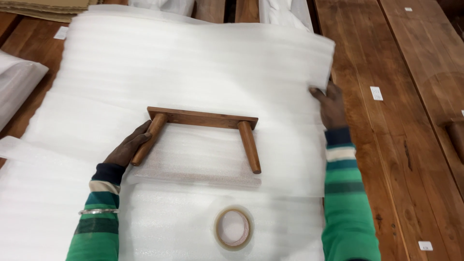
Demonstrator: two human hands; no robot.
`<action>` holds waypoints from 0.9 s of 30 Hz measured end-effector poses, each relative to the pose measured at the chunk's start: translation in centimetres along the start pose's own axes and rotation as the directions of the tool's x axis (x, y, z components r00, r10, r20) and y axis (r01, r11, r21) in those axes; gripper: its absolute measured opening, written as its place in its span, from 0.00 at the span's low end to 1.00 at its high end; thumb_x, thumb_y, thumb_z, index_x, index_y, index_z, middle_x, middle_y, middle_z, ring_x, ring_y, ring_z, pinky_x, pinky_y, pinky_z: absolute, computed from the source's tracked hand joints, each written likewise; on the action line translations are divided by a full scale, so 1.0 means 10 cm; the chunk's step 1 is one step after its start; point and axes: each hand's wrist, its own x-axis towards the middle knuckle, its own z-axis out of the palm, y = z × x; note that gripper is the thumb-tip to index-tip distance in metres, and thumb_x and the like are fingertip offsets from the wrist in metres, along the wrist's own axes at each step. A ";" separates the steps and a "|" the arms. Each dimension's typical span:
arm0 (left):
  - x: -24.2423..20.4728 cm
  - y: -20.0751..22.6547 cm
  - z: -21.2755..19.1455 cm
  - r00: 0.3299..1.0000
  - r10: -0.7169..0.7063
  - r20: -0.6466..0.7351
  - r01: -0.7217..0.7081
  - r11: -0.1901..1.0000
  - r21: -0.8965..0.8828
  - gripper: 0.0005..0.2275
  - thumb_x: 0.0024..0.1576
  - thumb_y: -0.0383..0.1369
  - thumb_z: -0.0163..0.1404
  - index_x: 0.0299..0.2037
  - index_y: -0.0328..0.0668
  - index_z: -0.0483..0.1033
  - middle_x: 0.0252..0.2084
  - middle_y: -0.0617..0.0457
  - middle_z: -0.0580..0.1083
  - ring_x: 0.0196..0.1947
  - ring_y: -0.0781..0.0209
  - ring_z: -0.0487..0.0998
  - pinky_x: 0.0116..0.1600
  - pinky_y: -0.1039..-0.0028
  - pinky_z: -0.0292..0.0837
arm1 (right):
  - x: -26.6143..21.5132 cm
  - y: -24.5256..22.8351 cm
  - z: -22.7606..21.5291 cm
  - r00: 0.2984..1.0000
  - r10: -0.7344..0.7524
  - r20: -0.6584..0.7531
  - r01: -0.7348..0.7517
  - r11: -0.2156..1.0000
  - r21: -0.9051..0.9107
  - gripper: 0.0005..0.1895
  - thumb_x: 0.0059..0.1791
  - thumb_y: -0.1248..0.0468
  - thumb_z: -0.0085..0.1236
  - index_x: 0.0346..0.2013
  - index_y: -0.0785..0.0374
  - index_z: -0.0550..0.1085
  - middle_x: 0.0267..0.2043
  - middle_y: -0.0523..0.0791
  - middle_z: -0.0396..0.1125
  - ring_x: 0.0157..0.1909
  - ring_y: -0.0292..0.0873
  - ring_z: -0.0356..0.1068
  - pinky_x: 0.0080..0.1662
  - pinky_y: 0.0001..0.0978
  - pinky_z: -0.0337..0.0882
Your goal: Wrapping small wooden stools with protective foam and securing with tape.
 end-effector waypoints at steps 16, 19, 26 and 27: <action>-0.76 1.88 0.08 0.374 0.879 0.296 -0.661 0.029 0.750 0.19 0.48 0.37 0.61 0.50 0.48 0.78 0.50 0.47 0.73 0.52 0.46 0.73 0.60 0.55 0.63 | -2.02 0.35 -1.09 0.917 -0.258 0.304 0.283 0.958 -0.041 0.07 0.55 0.67 0.57 0.48 0.62 0.78 0.57 0.47 0.71 0.71 0.45 0.67 0.71 0.39 0.67; -1.32 1.57 0.15 0.321 0.847 0.424 -0.791 -0.007 0.612 0.03 0.52 0.30 0.55 0.33 0.43 0.81 0.37 0.51 0.77 0.39 0.52 0.77 0.46 0.62 0.71 | -2.28 0.27 -1.15 0.988 -0.120 0.094 0.133 0.980 -0.150 0.07 0.55 0.71 0.56 0.46 0.65 0.78 0.55 0.47 0.73 0.56 0.41 0.68 0.57 0.32 0.69; -1.62 0.17 0.71 0.390 0.715 0.581 -0.848 0.032 0.530 0.04 0.50 0.27 0.50 0.25 0.37 0.76 0.35 0.49 0.73 0.36 0.53 0.74 0.44 0.64 0.71 | -2.71 -1.16 -0.44 0.856 -0.464 -0.227 0.296 0.802 -0.519 0.04 0.62 0.71 0.54 0.51 0.69 0.71 0.46 0.46 0.67 0.40 0.37 0.64 0.44 0.23 0.65; -1.57 0.04 0.78 0.392 0.716 0.578 -0.848 0.038 0.528 0.04 0.50 0.27 0.50 0.25 0.37 0.76 0.35 0.49 0.73 0.36 0.53 0.74 0.44 0.64 0.71 | -2.80 -1.21 -0.26 0.859 -0.461 -0.222 0.295 0.801 -0.521 0.04 0.62 0.71 0.54 0.51 0.69 0.71 0.46 0.46 0.67 0.40 0.37 0.64 0.44 0.23 0.65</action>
